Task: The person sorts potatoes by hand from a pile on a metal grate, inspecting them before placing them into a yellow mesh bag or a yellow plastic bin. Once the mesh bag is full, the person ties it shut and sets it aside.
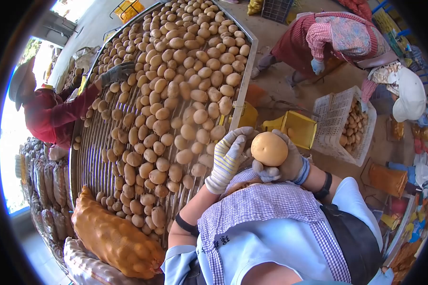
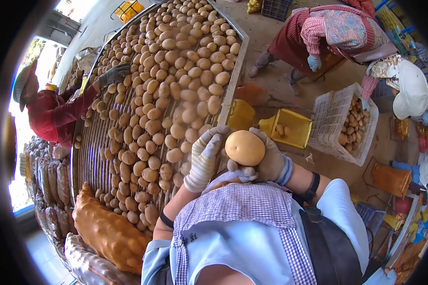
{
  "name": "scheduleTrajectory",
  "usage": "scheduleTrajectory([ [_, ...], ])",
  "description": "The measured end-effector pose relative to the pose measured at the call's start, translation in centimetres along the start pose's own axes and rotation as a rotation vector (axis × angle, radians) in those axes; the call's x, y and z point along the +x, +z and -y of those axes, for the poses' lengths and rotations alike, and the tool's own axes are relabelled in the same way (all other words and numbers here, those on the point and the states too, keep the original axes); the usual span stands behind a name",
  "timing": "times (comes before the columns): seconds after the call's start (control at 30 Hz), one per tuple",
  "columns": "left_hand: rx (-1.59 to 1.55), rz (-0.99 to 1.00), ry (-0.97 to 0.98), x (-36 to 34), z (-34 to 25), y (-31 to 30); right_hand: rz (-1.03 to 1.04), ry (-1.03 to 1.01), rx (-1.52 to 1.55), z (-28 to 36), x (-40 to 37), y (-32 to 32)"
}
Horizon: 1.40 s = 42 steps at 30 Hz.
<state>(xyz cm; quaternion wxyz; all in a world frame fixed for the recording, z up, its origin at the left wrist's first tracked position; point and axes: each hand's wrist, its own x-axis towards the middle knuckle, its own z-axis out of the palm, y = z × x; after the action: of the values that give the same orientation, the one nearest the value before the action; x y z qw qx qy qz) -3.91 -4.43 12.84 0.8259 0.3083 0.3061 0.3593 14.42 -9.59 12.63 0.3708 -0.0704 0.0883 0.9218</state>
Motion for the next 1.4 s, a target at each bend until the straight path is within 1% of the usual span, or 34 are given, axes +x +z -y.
scheduleTrajectory([
  [0.03, 0.003, 0.005, -0.002, -0.2, -0.1, 0.4, 0.005, 0.005, -0.012, 0.2, -0.1, 0.0],
  [0.1, 0.124, 0.065, 0.095, -0.7, -0.4, 1.5, 0.009, 0.006, -0.024, 0.3, -0.3, 0.0],
  [0.13, 0.240, 0.093, 0.139, -0.5, -0.6, 1.9, 0.015, 0.012, -0.059, 0.3, -0.2, -0.1],
  [0.17, 0.242, 0.101, 0.137, -0.7, -1.4, 2.5, 0.021, 0.013, -0.095, 0.3, -0.1, -0.1],
  [0.2, 0.338, 0.084, 0.009, -0.9, -2.6, 3.2, 0.023, -0.007, -0.101, 0.2, 0.0, -0.7],
  [0.23, 0.435, 0.084, -0.119, -0.7, -3.2, 3.7, -0.086, -0.090, -0.118, 0.2, -0.1, -1.6],
  [0.27, 0.479, 0.101, -0.014, -0.3, -2.0, 3.1, -0.201, -0.191, -0.135, 0.2, -0.6, -1.8],
  [0.3, 0.496, 0.133, 0.075, 0.0, -1.5, 3.1, -0.112, -0.090, -0.029, 0.2, -0.9, -1.2],
  [0.33, 0.569, 0.155, 0.168, 0.3, -0.6, 2.7, -0.138, -0.135, -0.077, -0.1, -1.0, -1.5],
  [0.37, 0.520, 0.129, 0.070, -0.1, -1.2, 3.6, -0.167, -0.181, -0.121, -0.2, -1.1, -1.7],
  [0.4, 0.639, 0.153, 0.148, 0.5, 0.1, 2.4, -0.195, -0.201, -0.150, -0.2, -1.4, -1.2],
  [0.43, 0.568, 0.118, 0.111, 0.2, 0.6, 2.8, -0.220, -0.209, -0.175, -0.3, -1.7, -0.8],
  [0.5, 0.702, 0.145, 0.115, 0.4, 0.5, 3.1, -0.220, -0.257, -0.149, -0.6, -2.3, -1.1],
  [0.53, 0.773, 0.177, 0.231, 0.8, 1.3, 2.6, -0.193, -0.252, -0.150, -0.6, -2.5, -1.3],
  [0.57, 0.783, 0.196, 0.231, 0.7, 1.0, 2.9, -0.163, -0.241, -0.151, -0.7, -2.6, -1.5],
  [0.6, 0.876, 0.207, 0.210, 0.6, 0.7, 3.5, -0.199, -0.256, -0.143, -0.9, -2.9, -1.9],
  [0.63, 0.968, 0.216, 0.191, 0.7, 0.5, 3.9, -0.193, -0.274, -0.143, -1.0, -3.0, -2.3],
  [0.67, 1.002, 0.228, 0.235, 0.9, 0.9, 3.8, -0.191, -0.284, -0.165, -1.1, -3.2, -2.5],
  [0.7, 1.007, 0.244, 0.237, 1.0, 1.2, 3.8, -0.191, -0.293, -0.186, -1.1, -3.4, -2.6],
  [0.77, 0.888, 0.154, 0.223, 1.1, 1.8, 3.9, -0.213, -0.326, -0.171, -1.4, -3.8, -2.1],
  [0.8, 0.861, 0.095, 0.253, 1.0, 2.0, 4.0, -0.239, -0.343, -0.157, -1.3, -4.0, -1.7],
  [0.83, 0.900, 0.077, 0.324, 1.0, 2.2, 4.1, -0.237, -0.359, -0.159, -1.2, -4.2, -1.6],
  [0.9, 1.060, 0.190, 0.642, 1.0, 2.7, 3.6, -0.201, -0.401, -0.109, -1.2, -4.3, -1.5],
  [1.03, 1.079, 0.169, 0.682, 0.8, 3.3, 4.0, -0.168, -0.397, -0.091, -1.6, -4.6, -2.4],
  [1.1, 1.206, 0.199, 0.846, 1.1, 3.2, 3.5, -0.158, -0.390, -0.081, -1.8, -4.7, -2.3],
  [1.17, 1.167, 0.157, 0.819, 1.0, 4.0, 3.3, -0.155, -0.384, -0.081, -1.8, -4.9, -2.4],
  [1.23, 1.127, 0.112, 0.795, 1.0, 4.2, 3.2, -0.092, -0.346, -0.098, -1.6, -4.9, -3.0],
  [1.27, 1.192, 0.133, 0.859, 1.1, 4.0, 3.2, -0.092, -0.341, -0.096, -1.6, -5.0, -2.4],
  [1.3, 1.258, 0.151, 0.921, 1.1, 4.0, 3.2, -0.139, -0.358, -0.058, -1.8, -5.3, -1.7],
  [1.33, 1.261, 0.139, 0.914, 1.1, 4.0, 3.5, -0.187, -0.368, -0.019, -1.9, -5.4, -1.2],
  [1.4, 1.261, 0.148, 0.819, 1.1, 4.1, 4.0, -0.169, -0.351, -0.021, -1.7, -5.6, -2.3],
])
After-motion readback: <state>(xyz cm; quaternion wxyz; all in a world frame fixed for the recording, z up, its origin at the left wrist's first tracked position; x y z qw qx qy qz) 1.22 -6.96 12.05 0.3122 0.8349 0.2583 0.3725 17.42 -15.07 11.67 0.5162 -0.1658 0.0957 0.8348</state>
